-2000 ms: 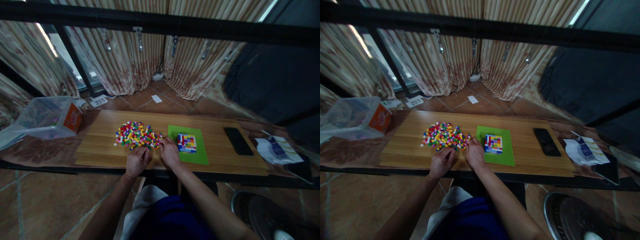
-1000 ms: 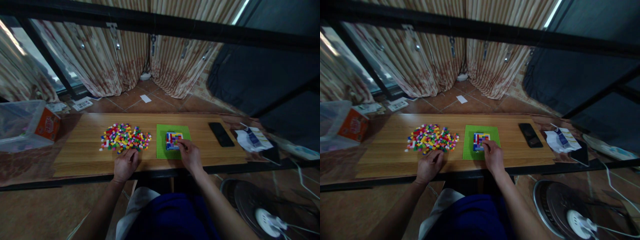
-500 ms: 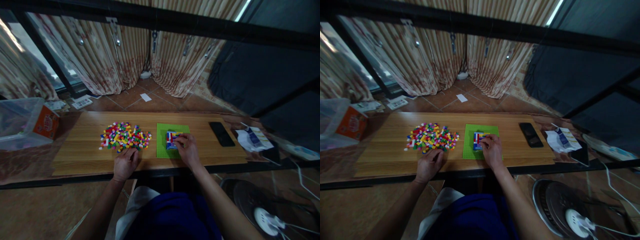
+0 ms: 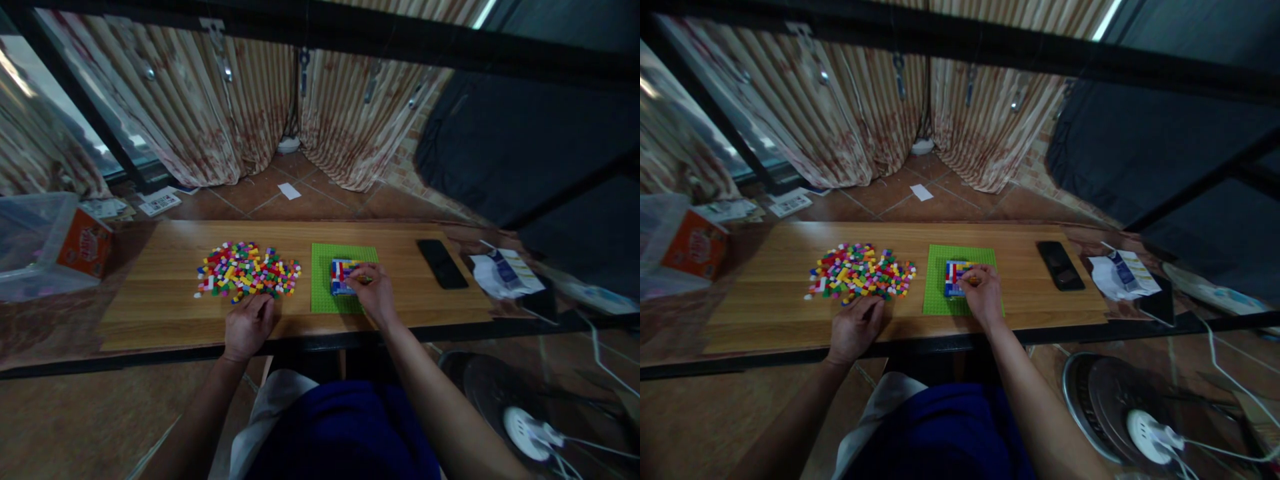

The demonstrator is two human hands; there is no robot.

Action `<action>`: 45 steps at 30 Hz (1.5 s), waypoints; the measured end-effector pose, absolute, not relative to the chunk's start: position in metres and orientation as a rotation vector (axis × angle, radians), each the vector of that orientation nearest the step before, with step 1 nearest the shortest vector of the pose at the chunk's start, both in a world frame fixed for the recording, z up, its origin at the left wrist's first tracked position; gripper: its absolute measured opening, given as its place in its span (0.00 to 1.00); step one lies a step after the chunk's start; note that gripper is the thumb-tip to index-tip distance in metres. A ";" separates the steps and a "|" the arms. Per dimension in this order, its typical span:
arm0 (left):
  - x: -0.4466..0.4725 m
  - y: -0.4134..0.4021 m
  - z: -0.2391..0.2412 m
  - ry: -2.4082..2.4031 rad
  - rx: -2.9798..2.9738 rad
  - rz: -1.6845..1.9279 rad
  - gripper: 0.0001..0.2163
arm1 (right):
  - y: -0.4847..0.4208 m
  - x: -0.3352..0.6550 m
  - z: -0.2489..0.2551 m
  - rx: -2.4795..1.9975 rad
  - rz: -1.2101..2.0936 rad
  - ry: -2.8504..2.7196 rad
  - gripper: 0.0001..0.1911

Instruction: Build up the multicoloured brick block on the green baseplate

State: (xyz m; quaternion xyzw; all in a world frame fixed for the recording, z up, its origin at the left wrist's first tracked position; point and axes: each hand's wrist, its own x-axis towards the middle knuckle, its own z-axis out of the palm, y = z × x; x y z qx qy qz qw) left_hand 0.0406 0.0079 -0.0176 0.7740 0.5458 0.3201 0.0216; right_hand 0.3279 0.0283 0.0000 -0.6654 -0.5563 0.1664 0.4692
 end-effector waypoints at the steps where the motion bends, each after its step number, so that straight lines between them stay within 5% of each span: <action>1: 0.041 0.008 -0.018 1.689 2.395 0.995 0.08 | 0.029 0.328 0.000 -1.627 0.414 -1.359 0.06; 15: 0.043 0.007 -0.021 1.743 2.328 0.993 0.09 | 0.005 0.305 0.013 -1.581 0.127 -1.538 0.07; 31: 0.043 0.007 -0.016 1.713 2.360 0.954 0.10 | 0.017 0.218 0.023 -1.685 0.170 -2.086 0.11; 45: 0.041 0.009 -0.018 1.707 2.389 0.972 0.09 | 0.022 0.210 -0.002 -1.668 0.360 -1.896 0.06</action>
